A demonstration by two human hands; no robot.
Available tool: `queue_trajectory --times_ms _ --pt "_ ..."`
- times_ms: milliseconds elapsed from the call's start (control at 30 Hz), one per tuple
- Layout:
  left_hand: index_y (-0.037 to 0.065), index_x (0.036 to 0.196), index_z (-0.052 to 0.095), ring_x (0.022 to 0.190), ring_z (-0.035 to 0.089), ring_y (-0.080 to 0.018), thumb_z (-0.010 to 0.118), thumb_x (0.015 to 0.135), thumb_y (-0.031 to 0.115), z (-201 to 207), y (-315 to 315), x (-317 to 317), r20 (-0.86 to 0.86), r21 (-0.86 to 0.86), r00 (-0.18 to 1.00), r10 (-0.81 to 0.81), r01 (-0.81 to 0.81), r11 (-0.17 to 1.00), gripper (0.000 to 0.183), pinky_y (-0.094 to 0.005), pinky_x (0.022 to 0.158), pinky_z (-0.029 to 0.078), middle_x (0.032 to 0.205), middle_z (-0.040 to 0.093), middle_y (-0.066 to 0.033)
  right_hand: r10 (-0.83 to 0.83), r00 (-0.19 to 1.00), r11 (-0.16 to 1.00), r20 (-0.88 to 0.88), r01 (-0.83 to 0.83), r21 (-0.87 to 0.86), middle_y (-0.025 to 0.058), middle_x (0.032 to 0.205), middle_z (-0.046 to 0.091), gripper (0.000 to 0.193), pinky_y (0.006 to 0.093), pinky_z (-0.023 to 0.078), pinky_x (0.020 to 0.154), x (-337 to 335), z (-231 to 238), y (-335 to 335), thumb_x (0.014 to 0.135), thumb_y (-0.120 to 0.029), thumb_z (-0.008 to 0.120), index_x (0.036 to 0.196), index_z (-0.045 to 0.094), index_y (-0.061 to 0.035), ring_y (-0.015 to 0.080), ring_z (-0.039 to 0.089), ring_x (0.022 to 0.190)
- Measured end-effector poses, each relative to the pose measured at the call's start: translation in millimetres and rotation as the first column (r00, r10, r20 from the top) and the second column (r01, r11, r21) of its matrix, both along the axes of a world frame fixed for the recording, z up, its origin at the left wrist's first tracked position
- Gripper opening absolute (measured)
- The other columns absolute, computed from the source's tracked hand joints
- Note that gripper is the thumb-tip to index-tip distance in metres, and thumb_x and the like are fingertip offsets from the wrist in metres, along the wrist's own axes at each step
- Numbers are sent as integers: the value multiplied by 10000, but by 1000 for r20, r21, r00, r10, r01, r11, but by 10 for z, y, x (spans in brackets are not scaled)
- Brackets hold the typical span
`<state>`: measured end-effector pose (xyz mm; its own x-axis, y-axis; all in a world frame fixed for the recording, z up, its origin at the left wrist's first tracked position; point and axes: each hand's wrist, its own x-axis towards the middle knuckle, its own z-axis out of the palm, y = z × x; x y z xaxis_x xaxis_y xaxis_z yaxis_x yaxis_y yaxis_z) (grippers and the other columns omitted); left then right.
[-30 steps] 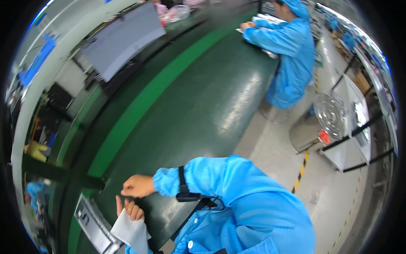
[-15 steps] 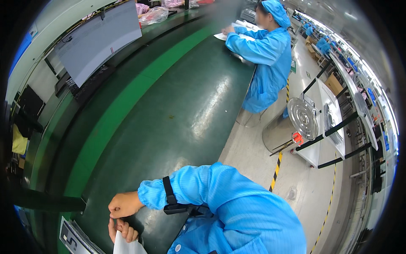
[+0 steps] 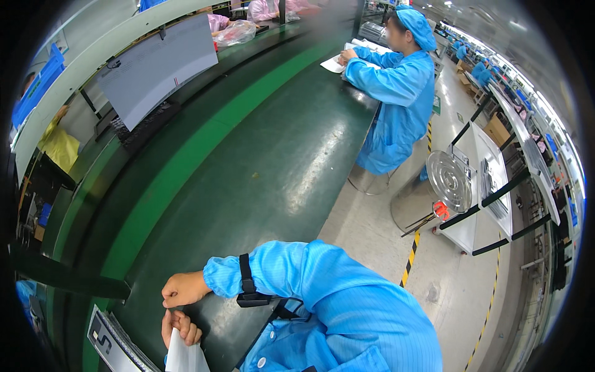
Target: Peeling and checking protective film liners from electronic display panels in a manufacturing environment.
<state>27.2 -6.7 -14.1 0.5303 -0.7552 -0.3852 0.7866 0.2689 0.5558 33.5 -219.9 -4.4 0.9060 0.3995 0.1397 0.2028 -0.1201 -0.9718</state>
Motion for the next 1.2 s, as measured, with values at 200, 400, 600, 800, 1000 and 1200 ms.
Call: queue_trajectory --times_ms 200,400,600,800,1000,1200 --pt "59 953 609 323 307 -148 296 1052 390 33 -21 -40 65 18 998 8 -9 1000 466 -310 359 245 490 373 -22 6 1000 1000 25 -6 3 55 600 537 341 322 382 542 -17 60 5 949 -314 590 783 626 -19 125 466 572" --pt "41 988 589 344 331 -150 305 1054 368 4 4 -63 9 -27 1000 -18 18 999 438 -314 377 257 523 427 -44 18 999 1000 41 -17 -23 72 612 548 375 352 392 542 -15 -56 48 934 -337 586 760 627 -8 170 495 581" --pt "34 996 582 335 333 -147 313 1054 359 61 -25 -63 40 22 999 0 -1 1000 425 -313 380 268 521 432 -45 22 999 999 42 -20 -47 50 636 583 347 329 398 556 -4 -10 23 963 -322 577 790 626 -25 139 498 596" --pt "34 995 583 337 336 -147 313 1053 351 91 -25 -65 43 33 999 6 -7 999 421 -313 380 267 527 440 -44 26 999 999 28 -25 -33 92 682 621 359 355 446 594 -5 4 19 940 -332 581 801 653 -8 192 566 637" --pt "36 1013 592 342 346 -150 308 1053 346 37 -1 -68 4 7 1000 -6 6 1000 423 -311 383 265 538 452 -47 28 999 998 29 -26 -57 37 619 551 357 326 388 547 -23 23 -1 964 -341 577 797 629 -30 125 474 594" --pt "39 1003 602 343 337 -150 303 1054 350 52 -26 -54 10 -13 1000 -25 26 1000 434 -313 391 267 546 460 -52 50 998 999 -22 -51 -14 31 618 549 355 323 390 549 -19 33 -12 972 -335 570 800 622 -29 120 471 592"
